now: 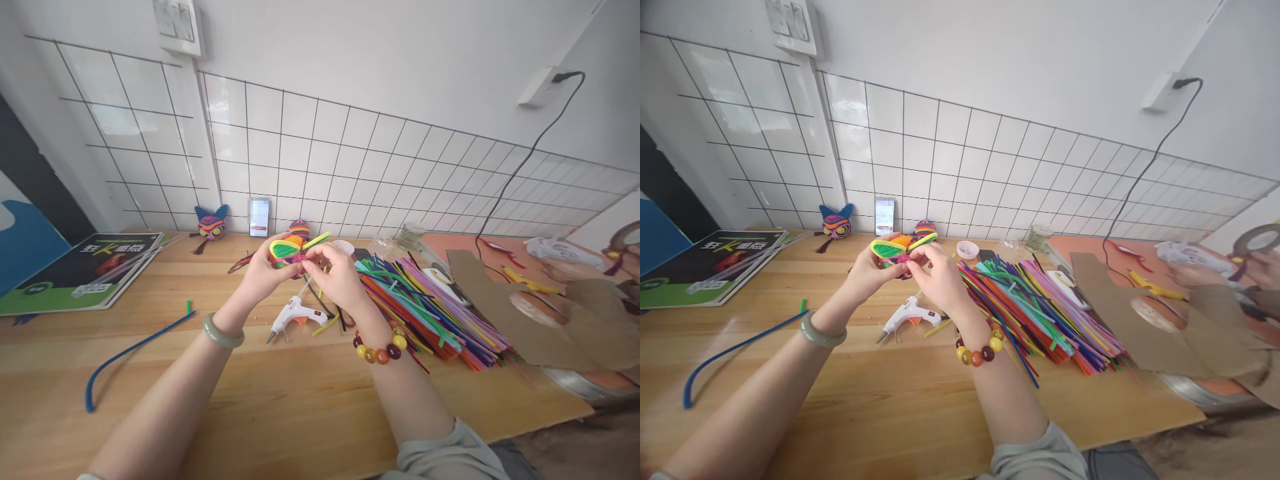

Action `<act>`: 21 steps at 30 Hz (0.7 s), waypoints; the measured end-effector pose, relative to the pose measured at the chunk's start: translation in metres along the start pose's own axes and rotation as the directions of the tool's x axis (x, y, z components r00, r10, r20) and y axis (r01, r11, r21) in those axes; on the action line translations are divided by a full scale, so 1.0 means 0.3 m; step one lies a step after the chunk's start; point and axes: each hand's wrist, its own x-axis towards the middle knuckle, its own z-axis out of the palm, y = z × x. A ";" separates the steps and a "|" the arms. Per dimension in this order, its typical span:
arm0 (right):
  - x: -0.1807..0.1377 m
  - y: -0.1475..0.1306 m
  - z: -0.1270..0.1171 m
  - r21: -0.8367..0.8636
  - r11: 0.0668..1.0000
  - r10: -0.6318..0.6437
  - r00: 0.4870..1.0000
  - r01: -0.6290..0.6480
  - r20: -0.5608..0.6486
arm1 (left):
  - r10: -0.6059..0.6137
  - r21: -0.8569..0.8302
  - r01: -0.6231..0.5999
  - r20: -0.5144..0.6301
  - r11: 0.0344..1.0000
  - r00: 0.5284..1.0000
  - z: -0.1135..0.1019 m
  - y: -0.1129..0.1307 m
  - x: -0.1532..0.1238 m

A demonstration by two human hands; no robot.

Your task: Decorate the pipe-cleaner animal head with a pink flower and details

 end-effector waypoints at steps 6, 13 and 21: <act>-0.007 0.000 0.012 -0.053 0.998 -0.024 0.998 0.021 -0.057 | 0.084 0.062 -0.081 -0.043 0.995 0.996 0.004 -0.008 -0.004; -0.006 -0.012 0.013 -0.172 0.976 -0.146 0.986 0.131 -0.076 | 0.231 0.228 -0.208 -0.075 0.951 0.970 -0.005 -0.037 0.006; -0.007 -0.009 0.003 -0.244 0.947 -0.248 0.957 0.208 -0.150 | 0.176 0.286 -0.168 -0.004 0.943 0.984 -0.022 -0.022 0.006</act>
